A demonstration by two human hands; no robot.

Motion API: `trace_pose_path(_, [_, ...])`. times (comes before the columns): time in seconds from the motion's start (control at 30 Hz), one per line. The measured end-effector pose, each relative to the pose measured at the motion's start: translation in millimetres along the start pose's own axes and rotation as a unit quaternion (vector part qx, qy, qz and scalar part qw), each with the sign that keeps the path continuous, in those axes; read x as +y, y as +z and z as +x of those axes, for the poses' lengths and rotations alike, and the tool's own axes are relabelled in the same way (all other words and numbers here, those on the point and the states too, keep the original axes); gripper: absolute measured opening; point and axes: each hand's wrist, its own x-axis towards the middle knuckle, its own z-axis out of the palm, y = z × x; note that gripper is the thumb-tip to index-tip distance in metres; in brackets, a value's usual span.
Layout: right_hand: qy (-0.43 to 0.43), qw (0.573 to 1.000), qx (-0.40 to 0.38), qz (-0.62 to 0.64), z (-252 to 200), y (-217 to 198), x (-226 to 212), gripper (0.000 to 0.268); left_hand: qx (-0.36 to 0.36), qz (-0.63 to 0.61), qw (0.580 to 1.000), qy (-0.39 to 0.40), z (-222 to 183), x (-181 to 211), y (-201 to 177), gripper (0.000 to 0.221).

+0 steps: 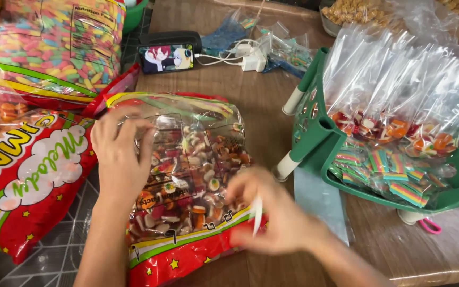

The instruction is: Package assorted candies from a large bag into smaller individual plastic bags and place them in a crate

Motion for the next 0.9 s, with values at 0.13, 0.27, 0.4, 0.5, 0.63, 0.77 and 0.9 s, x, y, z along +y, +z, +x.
trace_pose_path(0.13, [-0.106, 0.943, -0.127, -0.288, -28.8, 34.8, 4.9, 0.026, -0.105, -0.002, 0.994, -0.04, -9.6, 1.4, 1.2, 0.005])
trace_pose_path(0.27, [-0.164, 0.909, 0.001, -0.382, -18.6, 48.7, 31.4, 0.019, -0.143, -0.01, 0.989, -0.032, -10.6, -2.4, 10.4, 0.012])
trace_pose_path(0.4, [-0.193, 0.902, 0.094, -0.376, -3.2, 48.6, 23.9, 0.043, -0.192, -0.022, 0.976, -0.096, -28.5, -36.8, 37.3, 0.004])
trace_pose_path(0.5, [-0.16, 0.926, 0.064, -0.336, -13.6, 47.2, 29.1, 0.023, -0.282, 0.018, 0.942, -0.182, -37.3, -43.8, 52.6, 0.014])
trace_pose_path(0.63, [-0.112, 0.956, 0.058, -0.266, -31.8, 39.3, 9.9, 0.03, -0.251, 0.0, 0.947, -0.199, -25.1, -33.0, 34.3, 0.017])
trace_pose_path(0.77, [-0.033, 0.978, 0.1, -0.179, -62.0, 26.6, -25.8, 0.05, -0.101, -0.046, 0.992, -0.062, -7.4, -14.6, 4.4, 0.009])
trace_pose_path(0.9, [0.015, 0.995, 0.014, -0.097, -88.2, 21.9, -29.4, 0.046, -0.07, -0.104, 0.988, 0.085, 4.5, 13.4, 3.2, 0.011])
